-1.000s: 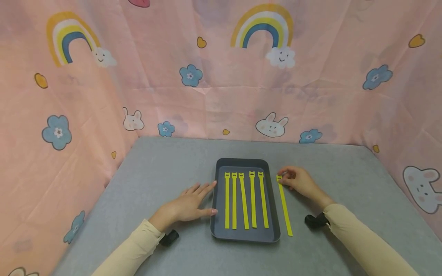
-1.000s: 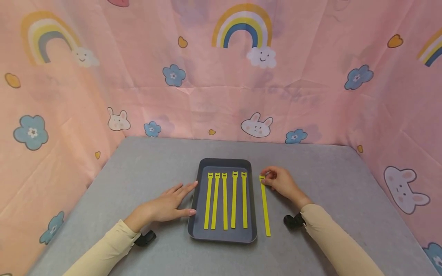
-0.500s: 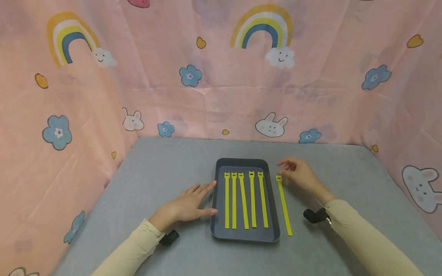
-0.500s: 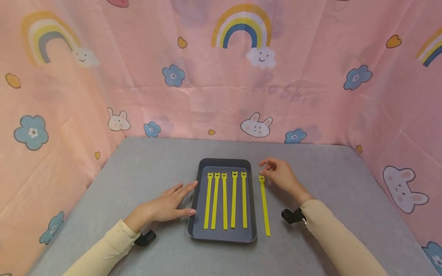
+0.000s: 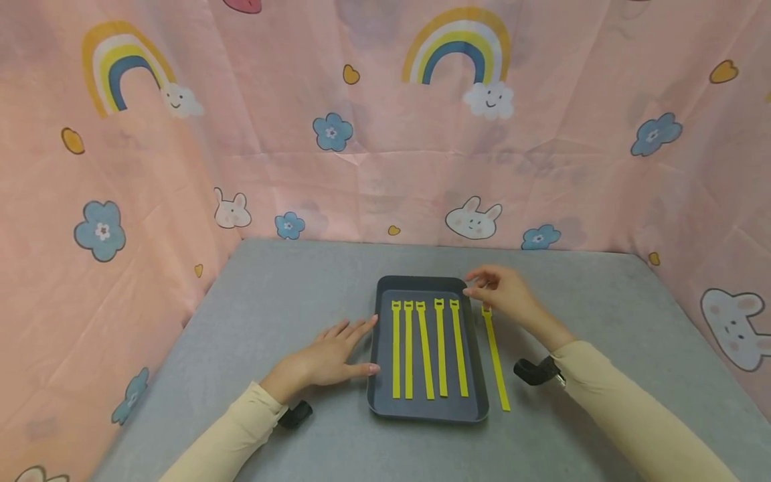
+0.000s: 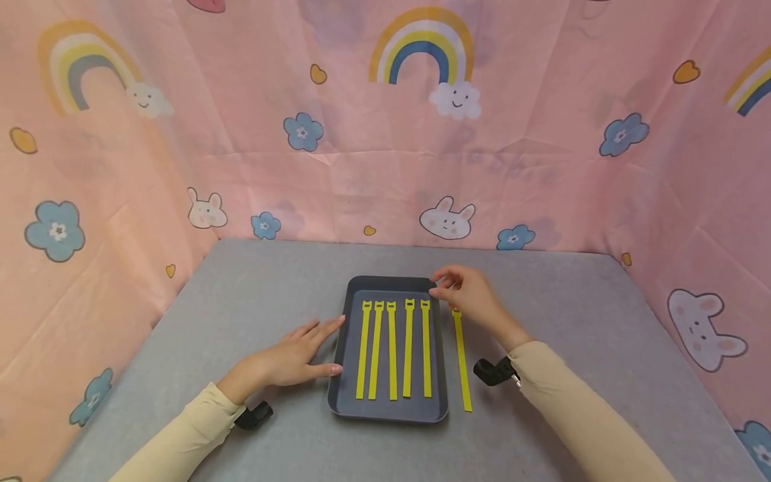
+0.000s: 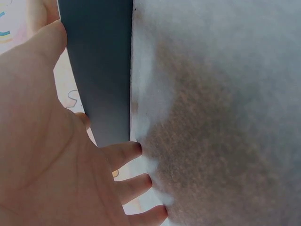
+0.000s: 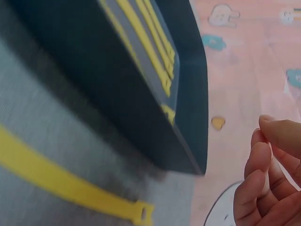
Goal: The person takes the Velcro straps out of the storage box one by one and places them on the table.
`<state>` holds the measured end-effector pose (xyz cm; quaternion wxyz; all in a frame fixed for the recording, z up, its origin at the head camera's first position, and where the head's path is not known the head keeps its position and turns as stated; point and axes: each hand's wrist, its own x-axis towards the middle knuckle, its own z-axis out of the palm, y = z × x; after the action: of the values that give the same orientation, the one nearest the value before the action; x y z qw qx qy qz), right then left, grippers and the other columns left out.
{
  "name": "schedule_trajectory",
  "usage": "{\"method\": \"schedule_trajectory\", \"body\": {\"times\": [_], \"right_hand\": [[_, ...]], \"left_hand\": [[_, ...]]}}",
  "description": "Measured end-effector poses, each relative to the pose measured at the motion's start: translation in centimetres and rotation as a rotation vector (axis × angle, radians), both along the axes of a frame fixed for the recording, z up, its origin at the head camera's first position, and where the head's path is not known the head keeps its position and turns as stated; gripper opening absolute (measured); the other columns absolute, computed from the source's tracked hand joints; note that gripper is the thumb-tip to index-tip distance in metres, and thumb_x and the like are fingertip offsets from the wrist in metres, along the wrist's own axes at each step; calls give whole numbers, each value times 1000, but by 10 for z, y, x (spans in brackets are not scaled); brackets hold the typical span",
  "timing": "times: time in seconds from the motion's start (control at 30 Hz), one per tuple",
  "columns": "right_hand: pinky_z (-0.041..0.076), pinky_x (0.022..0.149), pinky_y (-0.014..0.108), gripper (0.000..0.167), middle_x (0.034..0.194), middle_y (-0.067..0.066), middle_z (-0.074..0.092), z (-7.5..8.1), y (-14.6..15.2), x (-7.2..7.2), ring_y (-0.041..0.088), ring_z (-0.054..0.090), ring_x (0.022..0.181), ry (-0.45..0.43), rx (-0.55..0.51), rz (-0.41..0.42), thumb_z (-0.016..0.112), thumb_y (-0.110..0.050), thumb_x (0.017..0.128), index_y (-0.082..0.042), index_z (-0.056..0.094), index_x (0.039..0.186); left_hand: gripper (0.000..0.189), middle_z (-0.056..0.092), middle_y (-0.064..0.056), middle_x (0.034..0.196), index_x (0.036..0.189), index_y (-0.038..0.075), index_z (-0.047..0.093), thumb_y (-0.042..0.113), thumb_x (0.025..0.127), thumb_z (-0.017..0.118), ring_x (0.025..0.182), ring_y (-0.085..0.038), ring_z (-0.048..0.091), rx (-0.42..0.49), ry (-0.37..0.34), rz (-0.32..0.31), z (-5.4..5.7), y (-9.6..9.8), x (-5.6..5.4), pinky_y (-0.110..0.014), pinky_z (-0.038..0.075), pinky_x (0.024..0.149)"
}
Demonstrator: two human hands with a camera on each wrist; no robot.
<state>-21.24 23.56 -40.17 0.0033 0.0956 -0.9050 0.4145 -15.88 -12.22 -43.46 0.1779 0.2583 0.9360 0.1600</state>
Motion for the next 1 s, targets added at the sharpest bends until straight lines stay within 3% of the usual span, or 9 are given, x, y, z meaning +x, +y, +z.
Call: {"method": "schedule_trajectory", "body": {"times": [0.47,0.6,0.77,0.9,1.0], "right_hand": [[47,53,32,30,97,25,70,5,-45,-12,31,56,62,-40,-103,83,69,-18,93,-3,66,119],[45,53,28,28,97,26,71,1,-58,-16,37,57,63,-39,-119,117,68,-17,94,-2,66,118],[48,56,32,29,96,26,71,-7,-74,-16,47,60,73,-53,-136,144,67,-15,95,-1,65,120],[53,61,39,32,97,25,71,-16,-84,-18,46,62,75,-83,-160,134,68,-17,94,-2,65,123],[51,60,37,33,97,25,71,-23,-90,-19,43,60,71,-122,-185,118,69,-16,94,-2,65,123]], "left_hand": [[89,21,-5,167,160,37,5,71,91,49,154,-38,15,-4,5,5,1,1,-1,-62,19,121],[89,20,-4,167,159,38,5,71,90,50,155,-37,14,-8,-3,14,0,2,-2,-61,18,121],[89,20,-3,167,160,37,6,72,90,49,155,-36,14,-11,-16,19,-1,2,-3,-60,17,122],[89,21,-3,167,160,36,7,71,90,50,155,-37,15,-13,-16,20,-1,2,-2,-60,17,122],[88,20,-2,167,160,37,6,71,90,50,155,-36,14,-17,-20,24,-1,2,-1,-60,18,122]]}}
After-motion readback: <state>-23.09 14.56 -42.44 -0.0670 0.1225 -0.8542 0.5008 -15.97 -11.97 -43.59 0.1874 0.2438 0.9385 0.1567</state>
